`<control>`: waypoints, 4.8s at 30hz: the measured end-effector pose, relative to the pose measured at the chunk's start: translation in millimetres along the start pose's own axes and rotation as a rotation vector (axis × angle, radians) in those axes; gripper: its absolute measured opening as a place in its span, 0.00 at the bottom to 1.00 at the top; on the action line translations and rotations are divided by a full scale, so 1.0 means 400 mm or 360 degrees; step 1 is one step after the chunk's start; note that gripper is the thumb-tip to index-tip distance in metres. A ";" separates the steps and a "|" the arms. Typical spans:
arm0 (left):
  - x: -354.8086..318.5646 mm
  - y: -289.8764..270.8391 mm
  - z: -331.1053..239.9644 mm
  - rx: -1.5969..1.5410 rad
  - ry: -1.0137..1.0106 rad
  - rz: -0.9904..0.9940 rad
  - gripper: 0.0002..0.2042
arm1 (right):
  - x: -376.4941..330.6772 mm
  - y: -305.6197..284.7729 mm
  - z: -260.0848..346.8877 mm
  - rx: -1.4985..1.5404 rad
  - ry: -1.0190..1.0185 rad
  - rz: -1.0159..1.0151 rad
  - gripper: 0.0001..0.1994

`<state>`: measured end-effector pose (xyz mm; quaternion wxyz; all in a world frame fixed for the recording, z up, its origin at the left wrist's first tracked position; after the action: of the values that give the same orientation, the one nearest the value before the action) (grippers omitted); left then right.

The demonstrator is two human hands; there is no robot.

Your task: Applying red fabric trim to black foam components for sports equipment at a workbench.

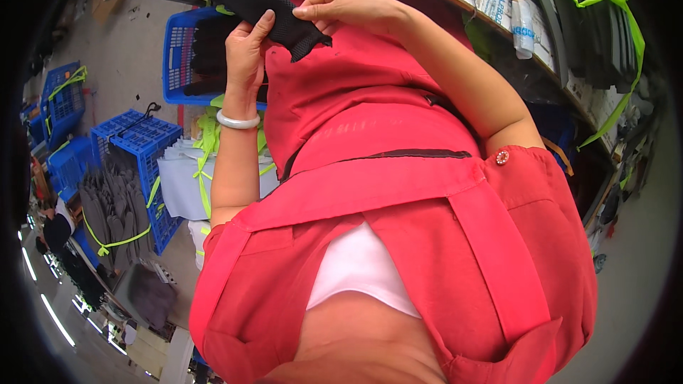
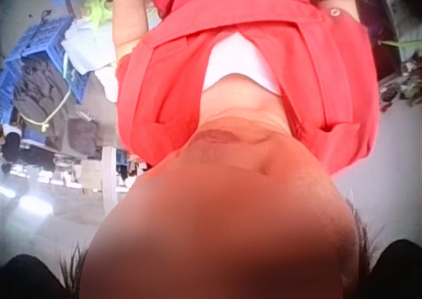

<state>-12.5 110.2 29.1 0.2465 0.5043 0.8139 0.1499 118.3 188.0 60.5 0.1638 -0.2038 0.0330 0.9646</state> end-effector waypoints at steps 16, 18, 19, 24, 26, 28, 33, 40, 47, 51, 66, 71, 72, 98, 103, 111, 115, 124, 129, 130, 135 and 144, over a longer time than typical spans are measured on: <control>-0.019 -0.050 0.010 -0.0075 0.0083 -0.0090 0.13 | 0.020 0.055 -0.001 -0.0081 -0.0135 -0.0255 0.18; -0.020 -0.046 0.019 0.0056 0.0185 -0.0179 0.12 | 0.010 0.076 -0.036 -0.0002 0.0003 -0.0232 0.13; -0.026 -0.047 0.024 0.0106 0.0221 -0.0237 0.11 | 0.016 0.073 -0.053 -0.0260 -0.0040 -0.0304 0.14; -0.018 -0.078 0.010 -0.0229 0.0108 -0.0346 0.11 | -0.014 0.093 -0.052 0.0756 -0.0094 0.0049 0.14; -0.006 -0.081 0.011 -0.0288 0.0085 -0.0288 0.12 | -0.023 0.088 -0.047 0.0614 -0.0122 -0.0066 0.14; -0.011 -0.070 0.023 -0.0347 0.0058 -0.0230 0.14 | -0.020 0.080 -0.046 0.0481 -0.0155 -0.0187 0.14; -0.029 -0.024 0.029 -0.0330 0.0272 -0.0309 0.12 | -0.001 0.085 -0.055 0.0322 -0.0275 -0.0466 0.12; -0.042 -0.024 0.053 -0.0303 0.0239 -0.0247 0.14 | -0.022 0.119 -0.095 0.0449 0.0153 -0.0066 0.12; -0.029 -0.126 0.018 -0.0317 0.0287 -0.0353 0.10 | -0.048 0.038 -0.147 -0.0606 0.0144 -0.0055 0.17; -0.043 -0.092 0.010 -0.0230 0.0398 -0.0399 0.09 | -0.011 0.033 -0.017 -0.0174 -0.0191 -0.0457 0.19; -0.069 -0.049 0.051 -0.0192 0.0127 -0.0152 0.11 | 0.022 0.049 -0.031 -0.0102 -0.0134 -0.0218 0.18; -0.072 -0.019 0.066 -0.0158 0.0134 -0.0081 0.12 | 0.036 0.006 -0.083 -0.0052 -0.0048 -0.0168 0.17; -0.075 -0.021 0.087 -0.0100 0.0106 -0.0063 0.12 | 0.039 0.015 -0.058 -0.0150 -0.0202 -0.0264 0.18; 0.009 -0.249 -0.091 -0.0709 0.0220 -0.0557 0.09 | -0.095 0.128 0.053 -0.0752 -0.0207 -0.0053 0.19; 0.029 -0.357 -0.178 -0.0843 0.0373 -0.0629 0.08 | -0.100 0.145 0.033 -0.0721 -0.0064 0.0019 0.19; 0.049 -0.323 -0.329 -0.0739 0.0510 -0.0503 0.09 | -0.098 0.152 0.029 -0.0436 -0.0127 -0.0077 0.17; 0.075 -0.296 -0.444 -0.0283 0.0596 -0.0588 0.11 | -0.085 0.207 -0.001 -0.0795 -0.0156 0.0239 0.16; -0.030 0.032 -0.328 0.0990 -0.0042 0.0171 0.09 | -0.043 -0.002 0.311 -0.0487 -0.0856 -0.0485 0.18; -0.101 0.113 -0.140 0.0593 -0.0370 0.0572 0.09 | -0.058 0.060 0.322 -0.0936 -0.1169 -0.0645 0.10; -0.092 0.114 -0.119 0.0571 -0.0268 0.0606 0.09 | -0.064 0.077 0.291 -0.0898 -0.1096 -0.0635 0.11; -0.076 0.089 -0.018 0.0587 -0.0388 0.0572 0.08 | 0.041 0.030 0.154 -0.0903 -0.0633 -0.0687 0.19; -0.083 0.032 0.017 0.0857 -0.0374 0.0359 0.08 | 0.039 0.023 0.075 -0.0341 -0.0577 -0.0337 0.23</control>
<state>13.2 86.2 38.0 0.1784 0.6525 0.7291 -0.1039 90.3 187.9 81.6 0.2448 -0.0459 -0.1209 0.9609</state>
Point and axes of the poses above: each hand's wrist, its own x-axis towards the middle knuckle, its own y-axis out of the palm, z = x × y, the point moved 8 cm from there along x, towards the middle knuckle, and after that the axes turned 1 degree about -y, right-handed, at the moved point
